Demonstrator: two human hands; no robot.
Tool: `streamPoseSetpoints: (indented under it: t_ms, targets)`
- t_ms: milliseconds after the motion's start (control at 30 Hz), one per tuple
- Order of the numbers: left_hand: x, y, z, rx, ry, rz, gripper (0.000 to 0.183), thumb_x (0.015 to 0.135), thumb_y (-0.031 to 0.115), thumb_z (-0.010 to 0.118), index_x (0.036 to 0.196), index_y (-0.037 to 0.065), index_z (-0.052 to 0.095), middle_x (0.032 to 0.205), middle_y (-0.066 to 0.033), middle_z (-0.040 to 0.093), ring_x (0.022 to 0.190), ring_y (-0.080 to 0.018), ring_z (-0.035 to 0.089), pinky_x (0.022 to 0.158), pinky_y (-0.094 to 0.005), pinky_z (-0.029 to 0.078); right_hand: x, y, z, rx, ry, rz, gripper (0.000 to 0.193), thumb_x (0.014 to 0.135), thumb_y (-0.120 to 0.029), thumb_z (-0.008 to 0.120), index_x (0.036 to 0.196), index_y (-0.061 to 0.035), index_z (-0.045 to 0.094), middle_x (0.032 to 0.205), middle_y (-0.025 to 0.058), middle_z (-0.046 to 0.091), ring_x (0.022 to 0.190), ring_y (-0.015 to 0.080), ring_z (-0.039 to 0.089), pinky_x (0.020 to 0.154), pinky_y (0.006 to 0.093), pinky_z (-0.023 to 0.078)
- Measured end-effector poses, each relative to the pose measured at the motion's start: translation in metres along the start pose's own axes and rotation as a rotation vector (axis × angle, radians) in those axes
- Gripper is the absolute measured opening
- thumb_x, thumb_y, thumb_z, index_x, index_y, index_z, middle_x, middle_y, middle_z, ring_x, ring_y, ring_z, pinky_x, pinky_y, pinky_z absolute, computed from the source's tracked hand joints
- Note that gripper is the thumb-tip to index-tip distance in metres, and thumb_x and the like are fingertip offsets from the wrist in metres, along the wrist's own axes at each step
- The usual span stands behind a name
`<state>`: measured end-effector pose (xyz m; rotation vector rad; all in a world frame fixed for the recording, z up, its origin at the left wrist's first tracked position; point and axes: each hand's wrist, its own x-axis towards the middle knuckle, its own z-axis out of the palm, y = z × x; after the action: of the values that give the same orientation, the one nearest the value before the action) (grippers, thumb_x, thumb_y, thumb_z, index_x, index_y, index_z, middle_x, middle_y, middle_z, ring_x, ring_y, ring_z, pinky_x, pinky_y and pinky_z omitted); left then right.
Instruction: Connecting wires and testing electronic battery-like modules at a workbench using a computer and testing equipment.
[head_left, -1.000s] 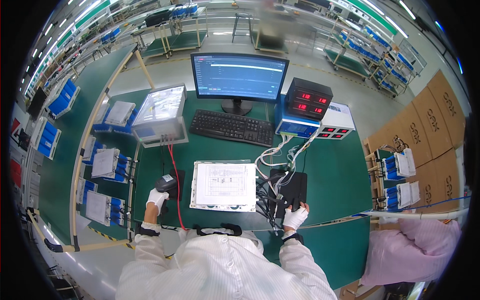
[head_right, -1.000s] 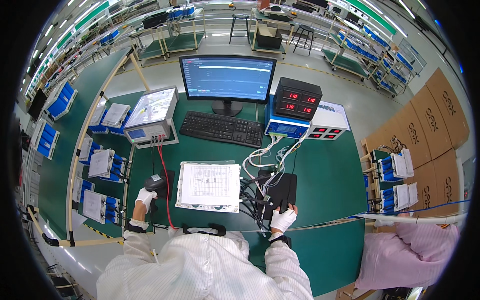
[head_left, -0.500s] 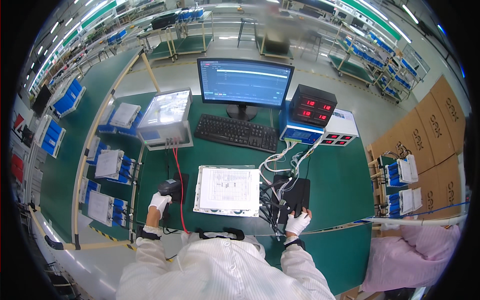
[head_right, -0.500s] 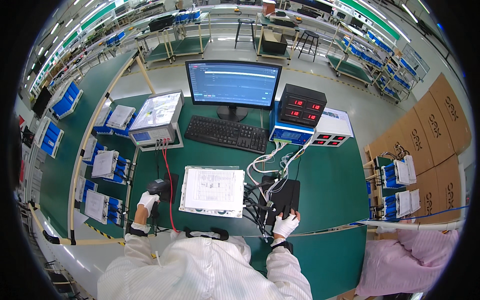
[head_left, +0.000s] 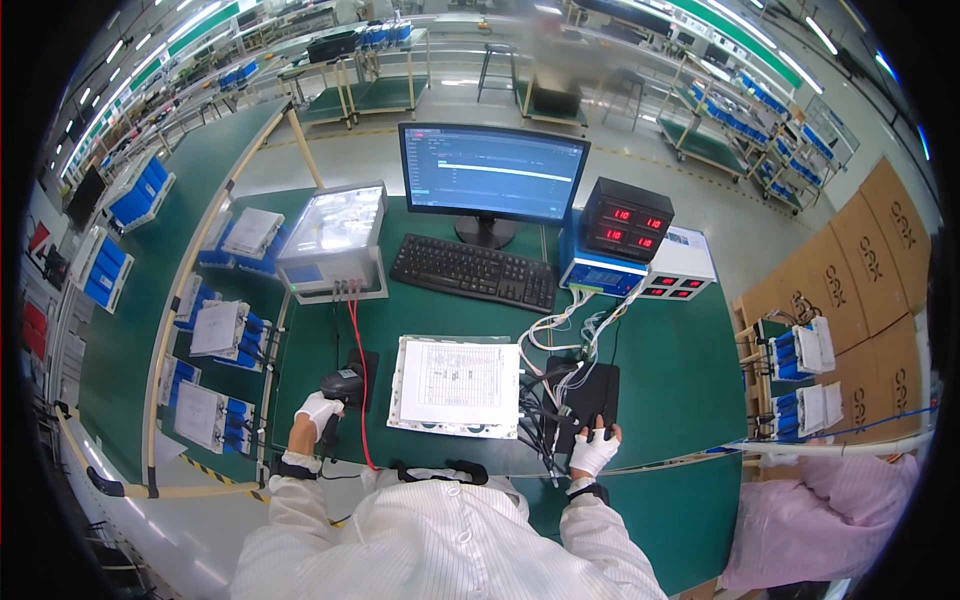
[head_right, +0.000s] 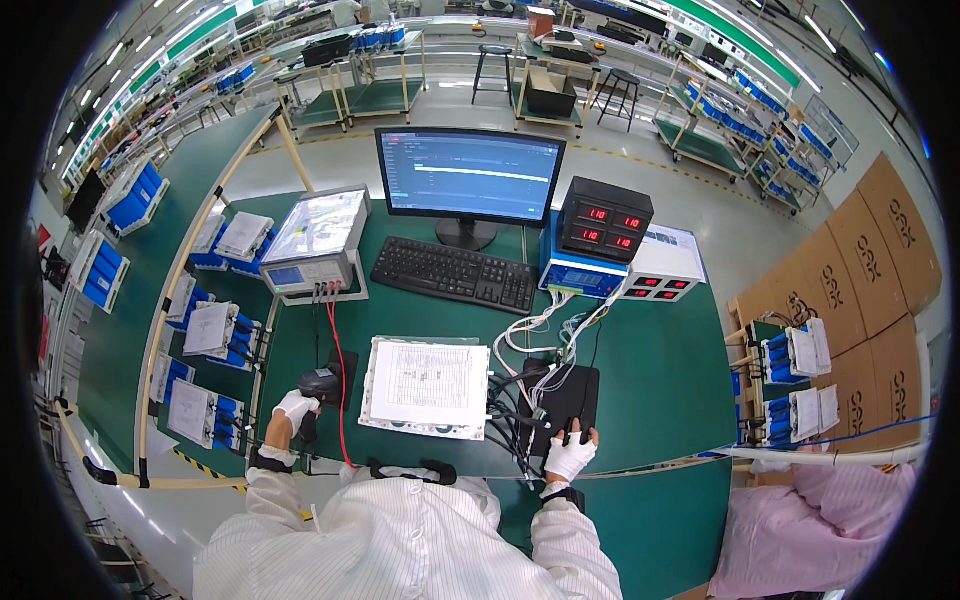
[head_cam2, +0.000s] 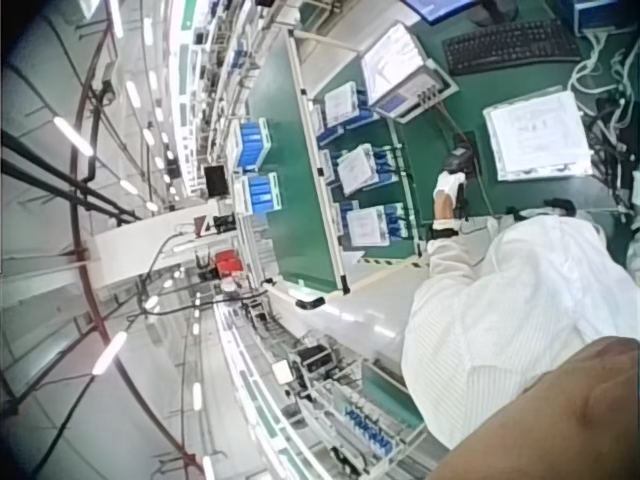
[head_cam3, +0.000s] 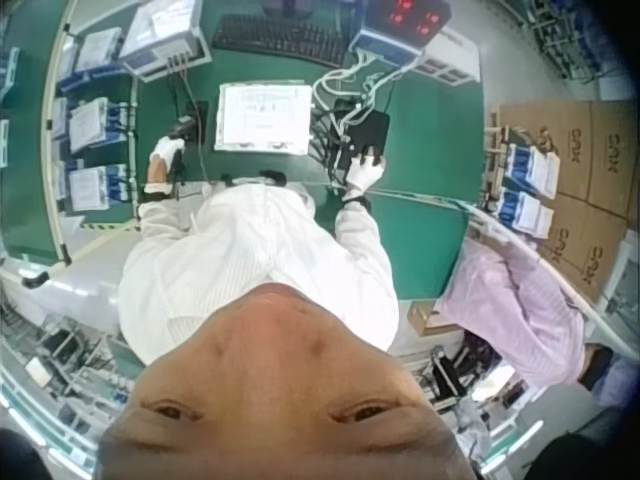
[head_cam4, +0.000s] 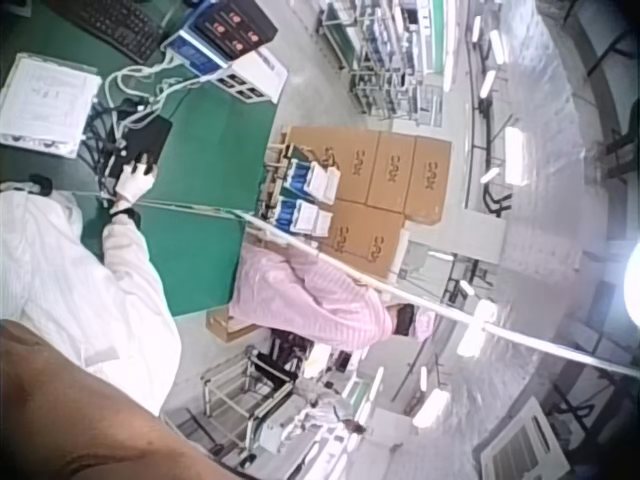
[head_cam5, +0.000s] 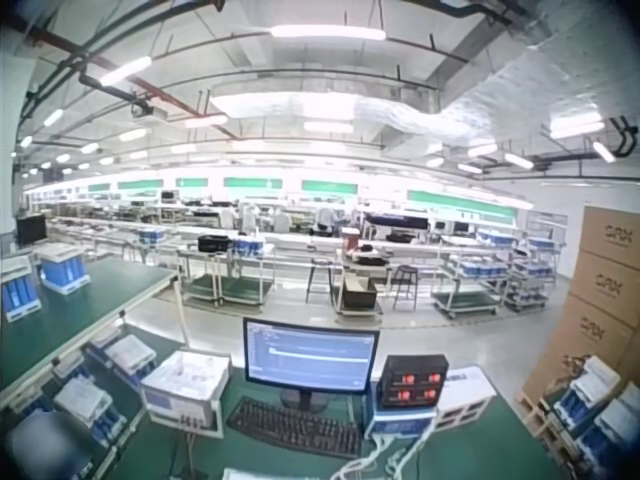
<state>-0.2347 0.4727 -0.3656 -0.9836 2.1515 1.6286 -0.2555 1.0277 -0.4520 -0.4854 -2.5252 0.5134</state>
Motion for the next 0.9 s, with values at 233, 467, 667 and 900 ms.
streamPoseSetpoints:
  t_ms: [233,467,667,900]
  targets:
    - [-0.005,0.007,-0.002,-0.054,-0.056,-0.028,0.026,0.065,0.004,0.064,0.091,0.003,0.068,0.076,-0.0065,0.063,0.068,-0.0189,0.058,0.061,-0.0298,0.044,0.001,-0.001,-0.001,-0.010,0.007,0.001,0.045,0.070,-0.012,0.070,0.114,-0.0152,0.063,0.121,0.0215,0.047,0.107,0.0390,0.050,0.089,0.0471,0.042]
    - [-0.009,0.019,0.003,0.041,-0.111,-0.092,0.025,0.064,0.003,0.063,0.089,0.004,0.068,0.073,-0.0052,0.062,0.066,-0.0187,0.057,0.059,-0.0303,0.043,0.000,-0.001,-0.001,-0.008,0.009,-0.002,0.048,0.069,-0.013,0.071,0.116,-0.0153,0.062,0.121,0.0204,0.046,0.107,0.0382,0.049,0.089,0.0467,0.042]
    - [0.009,0.012,0.015,-0.162,0.167,0.105,0.045,0.067,0.001,0.063,0.111,0.001,0.059,0.096,-0.0097,0.064,0.082,-0.0236,0.059,0.073,-0.0345,0.046,0.000,-0.002,-0.002,0.002,0.016,-0.014,0.047,0.068,-0.012,0.071,0.114,-0.0162,0.063,0.121,0.0207,0.047,0.107,0.0384,0.050,0.089,0.0469,0.042]
    - [0.039,-0.011,0.038,0.133,0.405,0.132,0.059,0.071,0.006,0.067,0.126,0.000,0.050,0.113,-0.0187,0.063,0.104,-0.0317,0.061,0.087,-0.0350,0.048,-0.001,-0.001,-0.001,0.012,0.018,-0.040,0.046,0.067,-0.012,0.071,0.112,-0.0172,0.064,0.119,0.0198,0.047,0.107,0.0382,0.049,0.089,0.0465,0.042]
